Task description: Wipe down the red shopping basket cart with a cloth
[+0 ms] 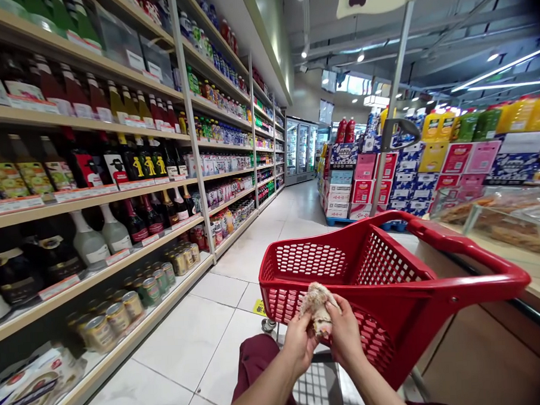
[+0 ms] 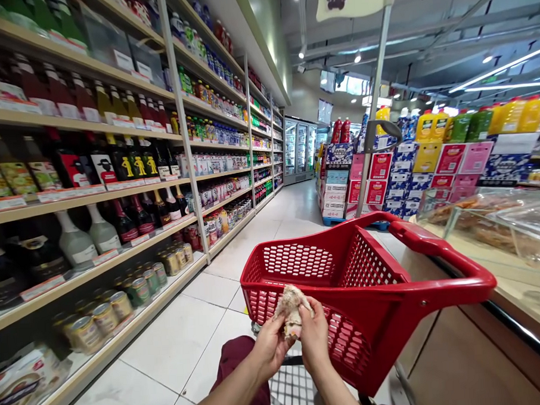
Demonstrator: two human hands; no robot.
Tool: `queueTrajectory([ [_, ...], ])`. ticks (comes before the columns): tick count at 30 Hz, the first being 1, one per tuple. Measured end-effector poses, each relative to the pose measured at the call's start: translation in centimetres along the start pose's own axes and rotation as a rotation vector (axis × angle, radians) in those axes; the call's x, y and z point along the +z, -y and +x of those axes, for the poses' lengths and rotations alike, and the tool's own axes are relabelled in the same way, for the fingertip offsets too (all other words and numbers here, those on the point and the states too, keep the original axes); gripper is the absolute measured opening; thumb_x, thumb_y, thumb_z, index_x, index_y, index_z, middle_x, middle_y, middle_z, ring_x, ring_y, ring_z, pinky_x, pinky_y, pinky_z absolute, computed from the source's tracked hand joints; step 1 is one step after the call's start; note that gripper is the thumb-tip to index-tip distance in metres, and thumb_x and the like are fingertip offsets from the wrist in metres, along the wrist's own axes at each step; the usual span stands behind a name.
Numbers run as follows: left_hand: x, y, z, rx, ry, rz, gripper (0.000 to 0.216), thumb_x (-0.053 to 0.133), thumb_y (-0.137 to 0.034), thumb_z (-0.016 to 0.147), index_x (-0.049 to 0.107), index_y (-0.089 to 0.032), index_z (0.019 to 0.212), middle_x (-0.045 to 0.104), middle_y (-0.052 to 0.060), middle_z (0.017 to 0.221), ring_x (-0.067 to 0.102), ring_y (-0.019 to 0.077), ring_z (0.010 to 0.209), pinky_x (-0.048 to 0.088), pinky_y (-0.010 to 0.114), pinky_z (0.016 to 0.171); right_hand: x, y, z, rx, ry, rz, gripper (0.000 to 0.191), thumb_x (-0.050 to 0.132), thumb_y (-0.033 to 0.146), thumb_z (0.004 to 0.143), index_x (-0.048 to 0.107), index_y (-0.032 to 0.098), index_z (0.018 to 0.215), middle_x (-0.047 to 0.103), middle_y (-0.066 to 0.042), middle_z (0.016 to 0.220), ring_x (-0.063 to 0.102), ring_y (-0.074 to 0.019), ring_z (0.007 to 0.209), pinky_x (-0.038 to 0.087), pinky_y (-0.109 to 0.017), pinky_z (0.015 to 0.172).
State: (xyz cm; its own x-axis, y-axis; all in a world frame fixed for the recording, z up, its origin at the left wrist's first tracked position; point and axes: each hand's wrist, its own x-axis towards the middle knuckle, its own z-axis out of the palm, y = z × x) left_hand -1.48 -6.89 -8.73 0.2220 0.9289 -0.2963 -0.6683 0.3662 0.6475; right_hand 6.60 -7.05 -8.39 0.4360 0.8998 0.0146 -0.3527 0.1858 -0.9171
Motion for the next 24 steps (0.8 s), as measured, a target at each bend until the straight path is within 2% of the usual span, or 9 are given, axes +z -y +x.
queueTrajectory([
  [5, -1.0, 0.2, 0.1, -0.166, 0.016, -0.09, 0.019, 0.051, -0.021, 0.075, 0.056, -0.01, 0.09, 0.062, 0.008, 0.076, 0.059, 0.0149, 0.065, 0.046, 0.025, 0.056, -1.0, -0.3, -1.1, 0.145, 0.103, 0.072, 0.037, 0.062, 0.041, 0.062, 0.052, 0.019, 0.091, 0.064, 0.0, 0.074, 0.06, -0.016, 0.062, 0.048, -0.027, 0.057],
  [10, -1.6, 1.3, 0.2, -0.09, 0.054, -0.004, 0.033, 0.057, -0.009, 0.065, 0.053, -0.016, 0.097, 0.06, 0.002, 0.072, 0.058, 0.0126, 0.063, 0.045, 0.025, 0.061, -1.6, -0.6, -2.1, 0.224, 0.032, 0.164, 0.049, 0.071, 0.04, 0.052, 0.051, 0.018, 0.091, 0.062, 0.003, 0.064, 0.058, -0.0141, 0.051, 0.045, -0.024, 0.048],
  [13, -1.4, 1.2, -0.3, -0.138, 0.129, 0.092, 0.032, 0.062, -0.014, 0.065, 0.054, -0.018, 0.096, 0.061, 0.001, 0.076, 0.058, 0.0118, 0.065, 0.044, 0.026, 0.063, -1.9, -1.3, -1.6, 0.22, 0.027, 0.209, 0.045, 0.072, 0.042, 0.051, 0.051, 0.019, 0.083, 0.061, 0.004, 0.062, 0.057, -0.013, 0.051, 0.045, -0.024, 0.049],
  [15, -1.3, 0.9, -0.7, -0.185, 0.2, 0.134, 0.031, 0.065, -0.019, 0.064, 0.055, -0.019, 0.094, 0.062, 0.001, 0.077, 0.058, 0.0123, 0.066, 0.044, 0.026, 0.062, -2.4, -2.0, -1.0, 0.204, 0.07, 0.115, 0.04, 0.069, 0.046, 0.053, 0.052, 0.019, 0.076, 0.059, 0.004, 0.058, 0.056, -0.0139, 0.05, 0.046, -0.026, 0.048],
  [17, -1.2, 0.6, -0.7, -0.173, 0.224, 0.136, 0.031, 0.067, -0.02, 0.062, 0.056, -0.018, 0.09, 0.062, 0.001, 0.075, 0.058, 0.0125, 0.064, 0.043, 0.026, 0.061, -3.1, -2.4, -0.4, 0.074, 0.111, -0.125, 0.034, 0.063, 0.049, 0.06, 0.055, 0.018, 0.071, 0.059, 0.0, 0.06, 0.058, -0.0167, 0.054, 0.047, -0.029, 0.051],
  [19, -1.2, 0.5, -0.5, -0.123, 0.205, 0.117, 0.032, 0.067, -0.018, 0.059, 0.055, -0.018, 0.088, 0.061, 0.0, 0.072, 0.057, 0.0125, 0.063, 0.043, 0.026, 0.061, -3.9, -2.6, -0.2, -0.217, 0.086, -0.429, 0.03, 0.055, 0.047, 0.069, 0.06, 0.017, 0.073, 0.063, -0.007, 0.076, 0.061, -0.0219, 0.071, 0.05, -0.035, 0.063],
  [20, -1.2, 0.4, -0.2, -0.093, 0.171, 0.12, 0.031, 0.067, -0.018, 0.058, 0.055, -0.018, 0.087, 0.061, 0.0, 0.072, 0.057, 0.0121, 0.062, 0.043, 0.025, 0.061, -4.2, -2.7, -0.3, -0.395, 0.091, -0.568, 0.029, 0.052, 0.043, 0.073, 0.062, 0.018, 0.08, 0.063, -0.01, 0.089, 0.06, -0.0246, 0.085, 0.05, -0.038, 0.072],
  [22, -1.2, 0.4, 0.2, -0.052, 0.078, 0.173, 0.027, 0.066, -0.018, 0.058, 0.054, -0.018, 0.083, 0.06, -0.002, 0.068, 0.056, 0.0104, 0.059, 0.041, 0.023, 0.059, -4.7, -3.0, -0.8, -0.711, 0.213, -0.788, 0.032, 0.05, 0.035, 0.077, 0.059, 0.021, 0.103, 0.054, -0.011, 0.115, 0.051, -0.0268, 0.108, 0.044, -0.042, 0.087],
  [24, -1.3, 0.5, 0.6, -0.042, -0.003, 0.257, 0.021, 0.065, -0.019, 0.058, 0.054, -0.017, 0.076, 0.057, -0.004, 0.059, 0.052, 0.0088, 0.051, 0.038, 0.02, 0.053, -5.0, -3.7, -1.5, -0.882, 0.375, -0.926, 0.046, 0.046, 0.027, 0.079, 0.043, 0.023, 0.125, 0.045, -0.01, 0.128, 0.044, -0.0247, 0.117, 0.043, -0.04, 0.091],
])
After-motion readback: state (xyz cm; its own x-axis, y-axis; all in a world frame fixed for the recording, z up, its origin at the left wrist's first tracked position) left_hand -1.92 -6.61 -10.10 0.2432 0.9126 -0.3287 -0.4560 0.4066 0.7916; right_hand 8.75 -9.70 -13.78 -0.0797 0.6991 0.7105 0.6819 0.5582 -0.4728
